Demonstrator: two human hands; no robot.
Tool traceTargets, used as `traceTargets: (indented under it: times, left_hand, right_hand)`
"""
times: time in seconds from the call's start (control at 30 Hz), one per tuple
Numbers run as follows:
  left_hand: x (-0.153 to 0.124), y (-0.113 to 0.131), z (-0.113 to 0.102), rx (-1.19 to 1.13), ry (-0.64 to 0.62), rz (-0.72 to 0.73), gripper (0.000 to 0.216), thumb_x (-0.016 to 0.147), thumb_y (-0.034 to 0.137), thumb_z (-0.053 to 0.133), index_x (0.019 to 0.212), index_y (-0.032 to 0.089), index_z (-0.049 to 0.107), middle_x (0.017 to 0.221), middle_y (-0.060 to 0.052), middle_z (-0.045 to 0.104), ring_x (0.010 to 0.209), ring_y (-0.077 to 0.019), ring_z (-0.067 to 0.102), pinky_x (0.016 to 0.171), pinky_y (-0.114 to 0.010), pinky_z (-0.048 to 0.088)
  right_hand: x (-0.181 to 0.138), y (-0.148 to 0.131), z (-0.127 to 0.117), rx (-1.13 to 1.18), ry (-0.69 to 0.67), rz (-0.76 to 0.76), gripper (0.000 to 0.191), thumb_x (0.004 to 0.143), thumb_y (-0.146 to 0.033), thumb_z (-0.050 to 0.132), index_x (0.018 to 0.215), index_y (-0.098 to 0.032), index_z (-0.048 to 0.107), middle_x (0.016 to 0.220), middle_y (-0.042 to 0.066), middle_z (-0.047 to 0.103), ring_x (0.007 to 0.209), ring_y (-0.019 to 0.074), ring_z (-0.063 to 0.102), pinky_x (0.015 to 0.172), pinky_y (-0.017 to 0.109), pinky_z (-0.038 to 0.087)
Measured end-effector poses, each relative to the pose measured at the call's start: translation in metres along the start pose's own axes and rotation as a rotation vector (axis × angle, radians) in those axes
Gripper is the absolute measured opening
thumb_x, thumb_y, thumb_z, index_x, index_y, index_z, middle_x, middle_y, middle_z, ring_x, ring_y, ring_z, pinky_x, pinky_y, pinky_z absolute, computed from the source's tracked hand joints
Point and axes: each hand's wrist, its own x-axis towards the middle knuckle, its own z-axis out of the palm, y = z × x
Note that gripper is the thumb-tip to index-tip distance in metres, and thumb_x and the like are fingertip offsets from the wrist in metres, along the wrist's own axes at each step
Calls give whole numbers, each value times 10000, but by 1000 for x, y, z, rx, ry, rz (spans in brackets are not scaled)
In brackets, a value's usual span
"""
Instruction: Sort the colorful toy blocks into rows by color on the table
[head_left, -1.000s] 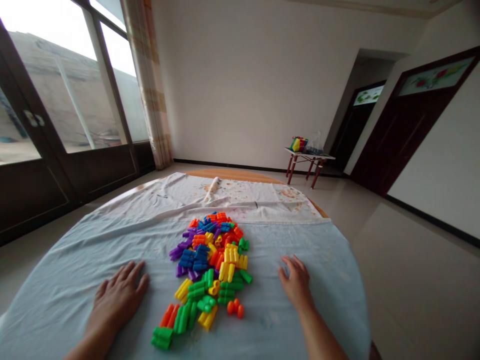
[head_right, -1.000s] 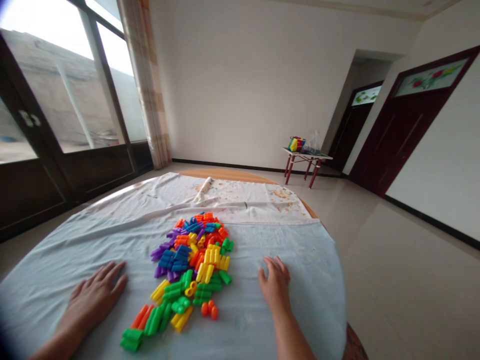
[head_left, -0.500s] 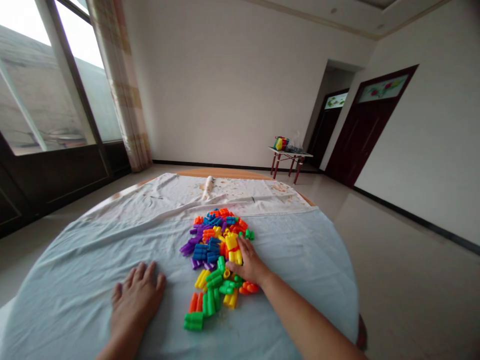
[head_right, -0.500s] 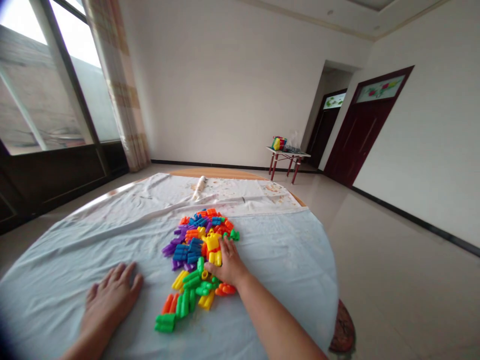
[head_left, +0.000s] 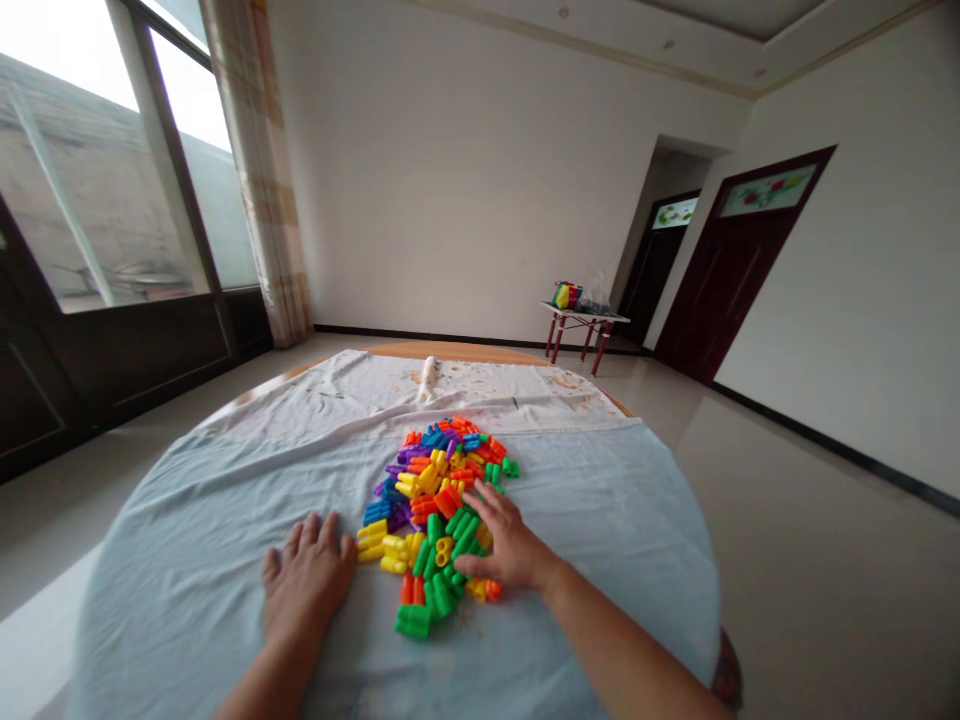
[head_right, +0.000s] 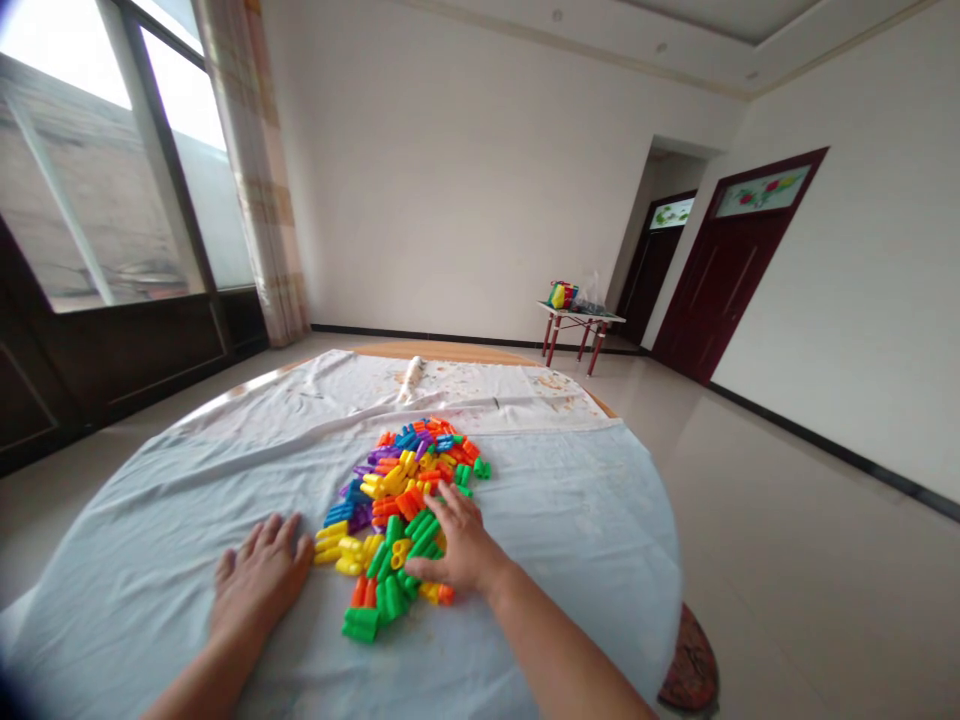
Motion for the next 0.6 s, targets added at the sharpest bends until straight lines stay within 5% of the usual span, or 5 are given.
traceTargets:
  times: [0.13,0.23,0.4,0.5,0.6]
  left_hand:
    - [0,0,1,22,2,13,603,838,439,176,1341,180,386,1453,-118,326,1355,-258,218,1082,-494,124]
    - [0,-1,0,30,4,19,611,840,446,154,1337,181,390,1447,-118,335,1354,-261,221,1078,-497,136]
    - [2,-2,0,33,6,21,594,849,434,137,1325,198,403,1439,-106,351,1349,-253,235,1079,-500,144]
    - [2,-4,1,43,22,17,564,856,404,153,1319,209,410,1436,-93,357,1346,-242,245,1081,-495,152]
    - [2,-10,5,69,51,53,514,860,327,188,1290,213,446,1426,-84,378,1334,-236,271,1077,-481,172]
  right_hand:
    - [-24,4,11,-18,-123,80,1119,504,-617,741,1424,-216,245,1507,147,103,1363,365,113,1084,528,173]
    - [-13,-4,26,-7,-126,70,1122,502,-541,779,1425,-199,242,1508,152,85,1365,351,123,1090,494,199]
    - [30,-4,37,-35,70,17,923,612,-456,742,1381,-149,336,1472,173,213,1348,333,204,1088,486,225]
    - [41,8,26,-18,253,35,809,691,-487,671,1359,-148,365,1418,177,320,1313,325,282,1064,508,259]
    - [33,18,6,12,282,26,810,703,-579,618,1349,-153,382,1399,171,352,1301,313,307,1065,492,258]
